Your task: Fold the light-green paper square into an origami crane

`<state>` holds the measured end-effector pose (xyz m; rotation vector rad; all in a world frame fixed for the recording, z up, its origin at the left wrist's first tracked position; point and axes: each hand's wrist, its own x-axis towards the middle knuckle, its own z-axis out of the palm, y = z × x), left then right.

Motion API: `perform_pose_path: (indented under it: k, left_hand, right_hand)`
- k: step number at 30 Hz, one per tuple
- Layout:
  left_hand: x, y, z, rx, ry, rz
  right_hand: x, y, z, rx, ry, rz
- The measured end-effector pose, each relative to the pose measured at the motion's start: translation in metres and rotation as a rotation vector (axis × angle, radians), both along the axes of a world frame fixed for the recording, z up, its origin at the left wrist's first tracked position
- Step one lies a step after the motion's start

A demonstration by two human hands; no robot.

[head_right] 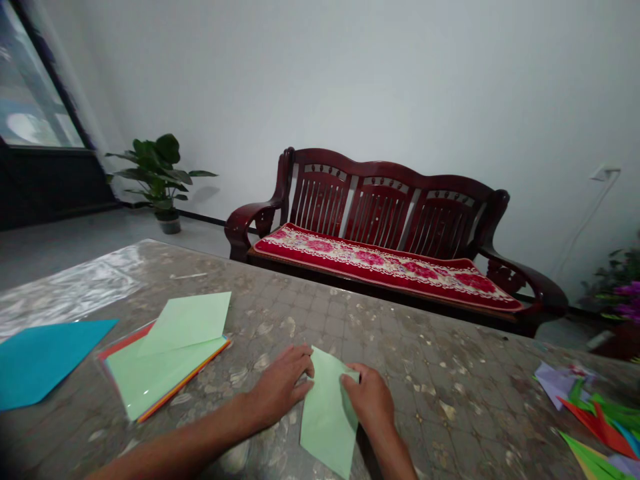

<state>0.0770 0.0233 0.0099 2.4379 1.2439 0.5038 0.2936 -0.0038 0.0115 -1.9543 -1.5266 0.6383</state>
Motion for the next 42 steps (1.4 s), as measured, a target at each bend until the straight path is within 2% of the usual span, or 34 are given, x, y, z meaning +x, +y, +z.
perform_pose_path:
  k: [2, 5, 10, 15, 22, 30, 35, 39, 42]
  left_hand:
    - [0.002, -0.005, -0.006, 0.02, 0.005, 0.017]
    - [0.003, -0.01, -0.017, 0.08, 0.03, 0.021]
    - [0.0, -0.008, -0.026, 0.152, 0.125, -0.015]
    - [-0.001, -0.007, -0.026, 0.162, 0.166, -0.024]
    - [-0.002, -0.006, -0.023, 0.168, 0.164, -0.02]
    - [-0.006, -0.01, -0.009, 0.056, 0.108, -0.002]
    - [-0.01, -0.004, -0.005, 0.006, -0.044, -0.04]
    - [-0.013, 0.01, -0.005, 0.044, -0.144, -0.127]
    - [-0.016, 0.015, -0.002, 0.091, -0.198, -0.141]
  right_hand:
    - [-0.005, -0.008, -0.002, 0.002, -0.059, -0.01]
    - [-0.012, -0.018, -0.004, 0.09, -0.143, 0.006]
    - [-0.017, -0.023, -0.01, 0.252, -0.285, 0.139]
    - [-0.018, -0.026, -0.016, 0.361, -0.363, 0.215]
    - [-0.021, -0.033, -0.009, 0.368, -0.476, 0.316]
    - [-0.019, -0.031, -0.018, 0.436, -0.425, 0.319]
    - [-0.009, -0.022, 0.001, 0.538, -0.458, 0.349]
    - [0.002, -0.011, 0.02, 0.674, -0.455, 0.448]
    - [0.009, -0.006, 0.023, 0.735, -0.424, 0.506]
